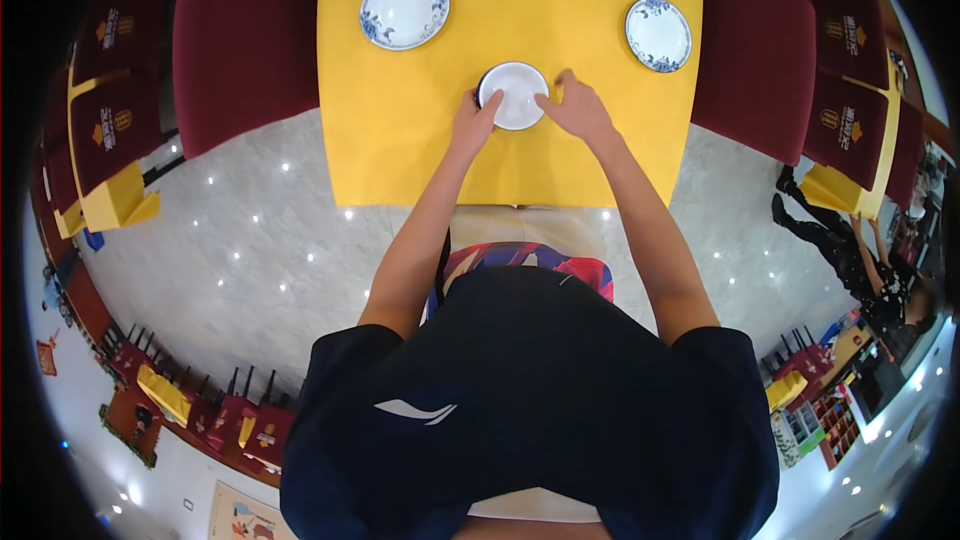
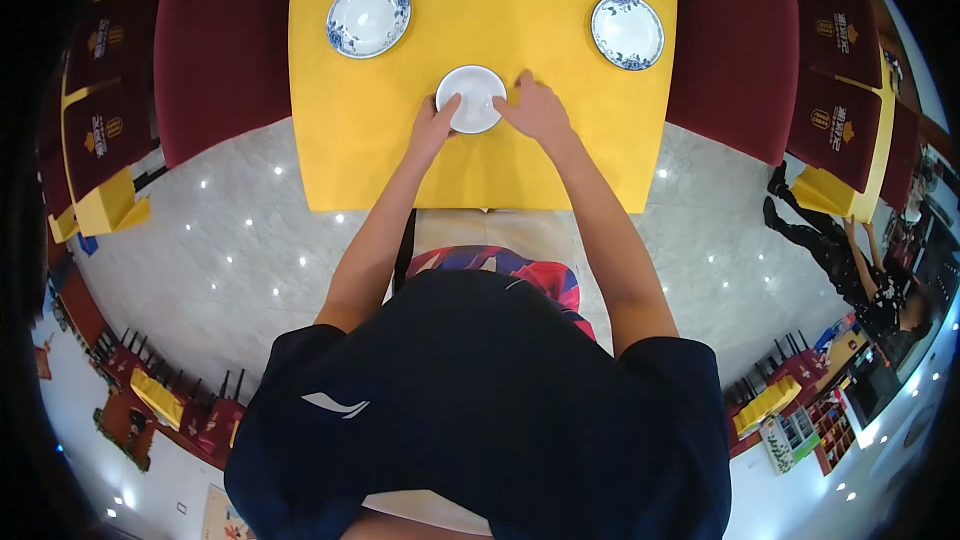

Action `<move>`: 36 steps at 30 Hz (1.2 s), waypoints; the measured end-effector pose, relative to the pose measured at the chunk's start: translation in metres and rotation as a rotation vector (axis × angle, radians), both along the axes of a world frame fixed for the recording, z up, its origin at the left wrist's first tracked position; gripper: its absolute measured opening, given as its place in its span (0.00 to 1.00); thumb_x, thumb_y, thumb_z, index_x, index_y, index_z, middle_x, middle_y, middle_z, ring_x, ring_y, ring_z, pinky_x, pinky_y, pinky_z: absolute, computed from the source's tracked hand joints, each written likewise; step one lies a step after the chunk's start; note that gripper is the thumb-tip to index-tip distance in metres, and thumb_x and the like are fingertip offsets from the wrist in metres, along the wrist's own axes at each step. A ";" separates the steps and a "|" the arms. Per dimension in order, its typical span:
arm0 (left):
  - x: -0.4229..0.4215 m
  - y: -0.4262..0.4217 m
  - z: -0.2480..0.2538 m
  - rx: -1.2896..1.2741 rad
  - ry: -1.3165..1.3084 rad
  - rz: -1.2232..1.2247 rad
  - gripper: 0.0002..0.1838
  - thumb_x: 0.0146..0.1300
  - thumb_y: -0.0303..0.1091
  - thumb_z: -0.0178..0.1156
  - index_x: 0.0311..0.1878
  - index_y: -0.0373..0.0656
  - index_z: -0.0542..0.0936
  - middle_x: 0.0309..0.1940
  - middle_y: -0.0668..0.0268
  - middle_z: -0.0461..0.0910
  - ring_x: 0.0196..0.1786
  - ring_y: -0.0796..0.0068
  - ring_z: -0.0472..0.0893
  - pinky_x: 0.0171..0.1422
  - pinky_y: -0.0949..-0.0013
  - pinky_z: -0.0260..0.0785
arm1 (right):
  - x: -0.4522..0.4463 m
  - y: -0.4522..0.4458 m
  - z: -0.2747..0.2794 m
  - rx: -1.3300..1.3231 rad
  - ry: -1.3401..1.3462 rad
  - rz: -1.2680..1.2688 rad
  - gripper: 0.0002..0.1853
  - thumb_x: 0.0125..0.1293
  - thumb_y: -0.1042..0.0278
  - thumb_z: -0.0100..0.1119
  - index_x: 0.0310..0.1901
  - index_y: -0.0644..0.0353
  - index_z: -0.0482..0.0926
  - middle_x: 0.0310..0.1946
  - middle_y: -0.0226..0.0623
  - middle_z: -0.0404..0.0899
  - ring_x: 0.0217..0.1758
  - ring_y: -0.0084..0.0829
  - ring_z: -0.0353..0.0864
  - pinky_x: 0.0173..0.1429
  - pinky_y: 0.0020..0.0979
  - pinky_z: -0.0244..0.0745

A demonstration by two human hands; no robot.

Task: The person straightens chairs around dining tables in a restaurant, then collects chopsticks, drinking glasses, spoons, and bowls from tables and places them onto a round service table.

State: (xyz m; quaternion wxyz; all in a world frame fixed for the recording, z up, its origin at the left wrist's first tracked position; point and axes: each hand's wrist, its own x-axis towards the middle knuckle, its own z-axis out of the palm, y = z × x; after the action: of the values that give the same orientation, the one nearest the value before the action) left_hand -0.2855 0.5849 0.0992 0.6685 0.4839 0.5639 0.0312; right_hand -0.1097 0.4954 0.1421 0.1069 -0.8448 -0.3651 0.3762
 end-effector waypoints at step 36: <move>-0.270 -0.676 0.168 0.304 0.407 1.677 0.26 0.66 0.44 0.55 0.59 0.32 0.73 0.48 0.39 0.79 0.54 0.42 0.79 0.60 0.52 0.69 | -0.421 -0.402 0.125 -0.596 1.013 1.303 0.24 0.64 0.79 0.48 0.63 0.60 0.64 0.56 0.42 0.71 0.60 0.31 0.71 0.63 0.32 0.68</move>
State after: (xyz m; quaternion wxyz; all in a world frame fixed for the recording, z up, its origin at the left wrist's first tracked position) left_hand -0.5559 -0.0916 0.2671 0.2398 -0.0105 0.8319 0.5004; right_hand -0.5308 0.0938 0.2670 -0.2051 -0.1925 -0.5700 0.7720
